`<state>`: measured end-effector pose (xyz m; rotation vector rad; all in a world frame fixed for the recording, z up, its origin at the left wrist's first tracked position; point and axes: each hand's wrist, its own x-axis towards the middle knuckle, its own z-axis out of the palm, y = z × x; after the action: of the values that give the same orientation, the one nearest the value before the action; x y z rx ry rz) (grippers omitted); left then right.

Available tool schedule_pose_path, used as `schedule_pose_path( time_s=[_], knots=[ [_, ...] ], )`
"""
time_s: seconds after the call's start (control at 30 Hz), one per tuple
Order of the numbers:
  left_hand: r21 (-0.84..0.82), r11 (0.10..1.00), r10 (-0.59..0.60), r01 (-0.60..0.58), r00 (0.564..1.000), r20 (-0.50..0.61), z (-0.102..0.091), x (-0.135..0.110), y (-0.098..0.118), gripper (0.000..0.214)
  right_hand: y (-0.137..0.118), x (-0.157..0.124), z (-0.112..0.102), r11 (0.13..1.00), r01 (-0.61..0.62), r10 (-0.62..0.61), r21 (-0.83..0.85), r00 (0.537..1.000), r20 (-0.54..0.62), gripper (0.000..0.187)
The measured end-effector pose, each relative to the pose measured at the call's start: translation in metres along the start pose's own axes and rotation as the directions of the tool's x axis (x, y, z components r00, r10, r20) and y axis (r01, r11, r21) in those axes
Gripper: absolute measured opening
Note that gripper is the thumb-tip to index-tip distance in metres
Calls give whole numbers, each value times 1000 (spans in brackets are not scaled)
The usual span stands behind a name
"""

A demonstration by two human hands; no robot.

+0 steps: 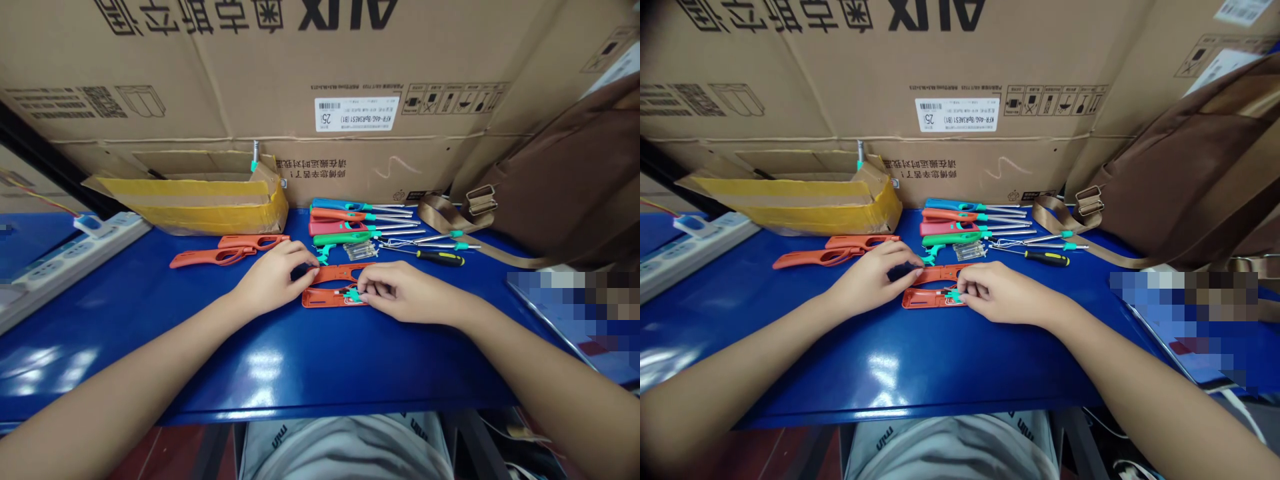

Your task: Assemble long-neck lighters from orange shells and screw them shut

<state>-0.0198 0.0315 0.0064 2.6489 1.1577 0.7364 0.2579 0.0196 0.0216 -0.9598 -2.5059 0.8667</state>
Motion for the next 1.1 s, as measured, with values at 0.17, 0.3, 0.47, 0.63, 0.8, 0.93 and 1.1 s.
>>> schedule_pose_path(
  time_s=[0.17,0.3,0.47,0.63,0.8,0.93,1.1],
  knots=[
    [-33,999,37,-36,999,5,8,7,8,16,1,2,0,999,-4,4,36,1000,-3,6],
    [58,997,50,-50,999,7,16,30,19,17,3,2,1,1000,-6,6,29,1000,9,6],
    [136,990,18,-22,999,34,28,66,32,18,4,2,1,999,1,-2,35,1000,10,8],
    [154,987,-54,40,995,88,36,84,31,14,2,2,1,999,-8,8,38,1000,11,8],
    [142,989,-66,49,990,121,38,90,28,10,4,2,1,1000,-6,6,17,1000,11,8],
    [129,991,-45,24,985,169,40,93,31,9,5,2,1,1000,-7,7,-5,1000,14,9],
    [106,994,-53,32,978,204,39,100,32,9,5,2,2,1000,-16,16,0,1000,8,9]
  ],
)
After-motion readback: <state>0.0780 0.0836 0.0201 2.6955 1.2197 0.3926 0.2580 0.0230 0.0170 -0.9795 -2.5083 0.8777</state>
